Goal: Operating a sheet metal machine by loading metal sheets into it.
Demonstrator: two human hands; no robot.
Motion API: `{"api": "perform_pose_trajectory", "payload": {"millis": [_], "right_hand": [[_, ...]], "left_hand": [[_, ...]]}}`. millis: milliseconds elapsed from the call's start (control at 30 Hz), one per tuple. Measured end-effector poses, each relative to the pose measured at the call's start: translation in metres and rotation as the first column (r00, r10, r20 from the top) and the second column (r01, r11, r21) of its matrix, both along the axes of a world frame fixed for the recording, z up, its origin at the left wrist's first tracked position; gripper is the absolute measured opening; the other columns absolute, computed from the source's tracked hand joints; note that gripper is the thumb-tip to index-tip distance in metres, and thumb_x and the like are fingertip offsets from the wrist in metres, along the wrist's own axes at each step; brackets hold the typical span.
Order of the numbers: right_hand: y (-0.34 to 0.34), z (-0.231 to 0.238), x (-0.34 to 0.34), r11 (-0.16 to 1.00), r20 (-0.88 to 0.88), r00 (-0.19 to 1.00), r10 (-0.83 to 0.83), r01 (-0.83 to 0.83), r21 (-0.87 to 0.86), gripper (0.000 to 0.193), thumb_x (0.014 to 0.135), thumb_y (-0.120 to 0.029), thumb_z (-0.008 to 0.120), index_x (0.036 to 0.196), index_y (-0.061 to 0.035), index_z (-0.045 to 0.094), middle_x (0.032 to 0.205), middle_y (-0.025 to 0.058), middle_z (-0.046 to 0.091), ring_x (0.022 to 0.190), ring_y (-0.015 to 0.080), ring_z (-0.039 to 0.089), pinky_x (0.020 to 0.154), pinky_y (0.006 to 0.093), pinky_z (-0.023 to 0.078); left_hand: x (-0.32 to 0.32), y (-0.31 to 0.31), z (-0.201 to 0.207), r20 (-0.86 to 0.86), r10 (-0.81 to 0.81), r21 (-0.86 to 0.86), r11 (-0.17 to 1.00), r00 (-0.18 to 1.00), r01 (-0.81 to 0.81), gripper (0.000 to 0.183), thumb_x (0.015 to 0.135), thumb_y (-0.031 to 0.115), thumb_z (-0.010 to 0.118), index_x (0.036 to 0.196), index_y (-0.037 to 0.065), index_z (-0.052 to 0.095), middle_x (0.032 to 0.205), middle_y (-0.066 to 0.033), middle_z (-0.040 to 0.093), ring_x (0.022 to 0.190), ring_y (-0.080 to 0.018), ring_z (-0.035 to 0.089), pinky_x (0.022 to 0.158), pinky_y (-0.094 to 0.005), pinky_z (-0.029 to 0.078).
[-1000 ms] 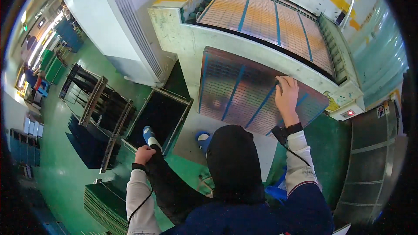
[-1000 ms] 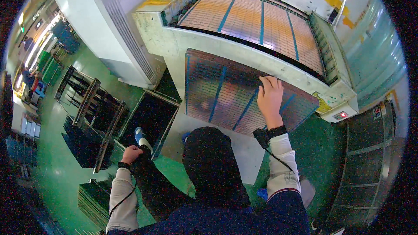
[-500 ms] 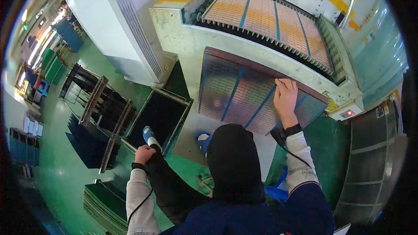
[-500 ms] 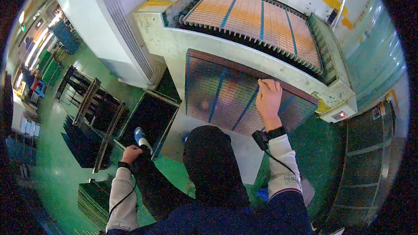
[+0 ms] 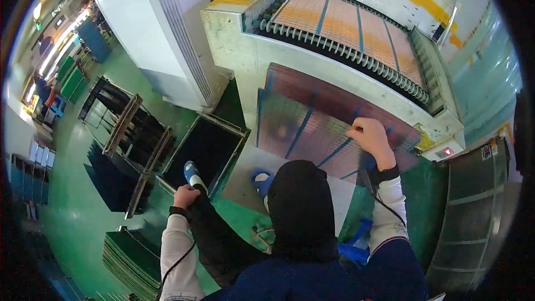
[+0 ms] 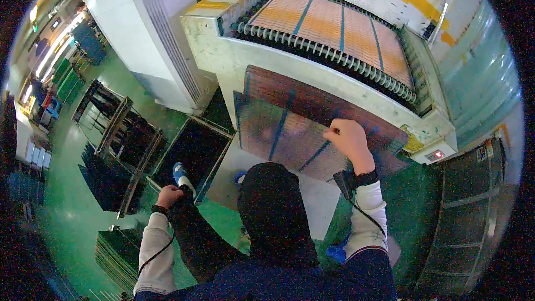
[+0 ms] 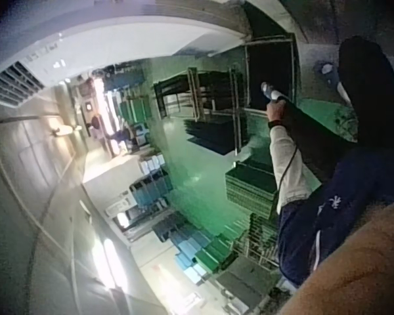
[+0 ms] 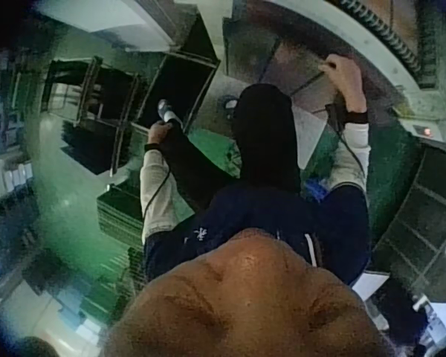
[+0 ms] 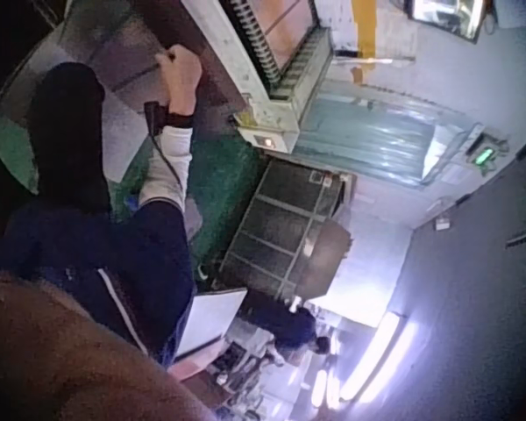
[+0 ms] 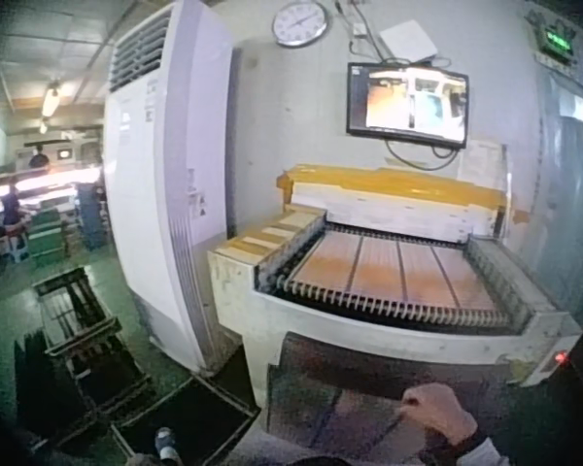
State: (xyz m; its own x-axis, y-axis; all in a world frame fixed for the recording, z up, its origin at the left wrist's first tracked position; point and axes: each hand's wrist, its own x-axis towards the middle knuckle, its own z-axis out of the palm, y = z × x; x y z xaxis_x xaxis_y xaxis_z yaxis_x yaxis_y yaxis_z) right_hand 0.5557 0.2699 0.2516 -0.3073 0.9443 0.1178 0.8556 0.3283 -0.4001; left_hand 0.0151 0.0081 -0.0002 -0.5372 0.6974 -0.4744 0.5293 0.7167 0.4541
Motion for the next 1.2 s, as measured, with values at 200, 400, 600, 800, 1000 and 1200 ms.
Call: {"api": "perform_pose_trajectory", "payload": {"millis": [200, 400, 600, 800, 1000, 1200], "right_hand": [[-0.001, -0.008, -0.001, 0.987, 0.175, 0.980, 0.095, -0.069, -0.148, 0.025, 0.073, -0.029, 0.074, 0.075, -0.0053, 0.068, 0.075, 0.0152, 0.066, 0.077, 0.0355, 0.064, 0.068, 0.0457, 0.048], [-0.004, -0.002, -0.006, 0.988, 0.187, 0.980, 0.067, -0.039, -0.152, 0.022, 0.075, -0.029, 0.073, 0.079, -0.0072, 0.070, 0.077, 0.0153, 0.066, 0.078, 0.0357, 0.064, 0.070, 0.0458, 0.049], [-0.008, 0.005, -0.010, 0.989, 0.167, 0.984, 0.063, -0.039, -0.142, 0.022, 0.077, -0.029, 0.071, 0.080, -0.0078, 0.071, 0.077, 0.0160, 0.066, 0.078, 0.0353, 0.064, 0.071, 0.0456, 0.049], [-0.008, 0.002, -0.010, 0.987, 0.234, 0.970, 0.062, -0.026, -0.156, 0.022, 0.077, -0.030, 0.070, 0.082, -0.0083, 0.071, 0.078, 0.0159, 0.067, 0.080, 0.0359, 0.064, 0.071, 0.0469, 0.049], [-0.018, -0.003, -0.006, 0.993, 0.181, 0.979, 0.097, -0.082, -0.089, 0.023, 0.079, -0.031, 0.069, 0.081, -0.0081, 0.070, 0.078, 0.0170, 0.066, 0.079, 0.0369, 0.064, 0.069, 0.0471, 0.049], [-0.031, 0.007, -0.007, 0.994, 0.169, 0.983, 0.070, -0.055, -0.092, 0.024, 0.078, -0.031, 0.069, 0.079, -0.0072, 0.071, 0.077, 0.0171, 0.067, 0.075, 0.0374, 0.064, 0.068, 0.0462, 0.049]], "left_hand": [[0.001, 0.000, 0.006, 0.033, 0.030, -0.019, 0.999, 0.999, -0.030, 0.040, 0.064, 0.036, 0.071, 0.092, 0.008, 0.074, 0.092, -0.0148, 0.072, 0.089, -0.0308, 0.068, 0.083, -0.0395, 0.053], [0.002, 0.002, 0.010, 0.007, 0.013, -0.052, 0.999, 1.000, -0.013, 0.040, 0.064, 0.036, 0.071, 0.093, 0.008, 0.073, 0.092, -0.0141, 0.072, 0.088, -0.0309, 0.068, 0.082, -0.0393, 0.053], [-0.003, -0.003, 0.000, 0.007, 0.030, -0.015, 0.999, 1.000, -0.029, 0.040, 0.064, 0.037, 0.071, 0.091, 0.008, 0.074, 0.090, -0.0139, 0.072, 0.088, -0.0314, 0.068, 0.083, -0.0395, 0.053], [0.002, -0.001, 0.010, -0.032, -0.013, -0.015, 1.000, 0.999, 0.013, 0.039, 0.067, 0.037, 0.069, 0.093, 0.009, 0.074, 0.092, -0.0152, 0.072, 0.090, -0.0331, 0.068, 0.084, -0.0404, 0.053], [0.003, 0.002, 0.006, -0.059, -0.016, -0.021, 1.000, 0.998, 0.015, 0.035, 0.075, 0.033, 0.062, 0.098, 0.009, 0.073, 0.097, -0.0170, 0.071, 0.095, -0.0368, 0.066, 0.087, -0.0427, 0.052], [-0.006, 0.001, -0.010, -0.049, -0.006, -0.014, 1.000, 0.999, 0.005, 0.035, 0.076, 0.031, 0.059, 0.100, 0.008, 0.072, 0.100, -0.0181, 0.070, 0.097, -0.0380, 0.065, 0.089, -0.0434, 0.051]]}}
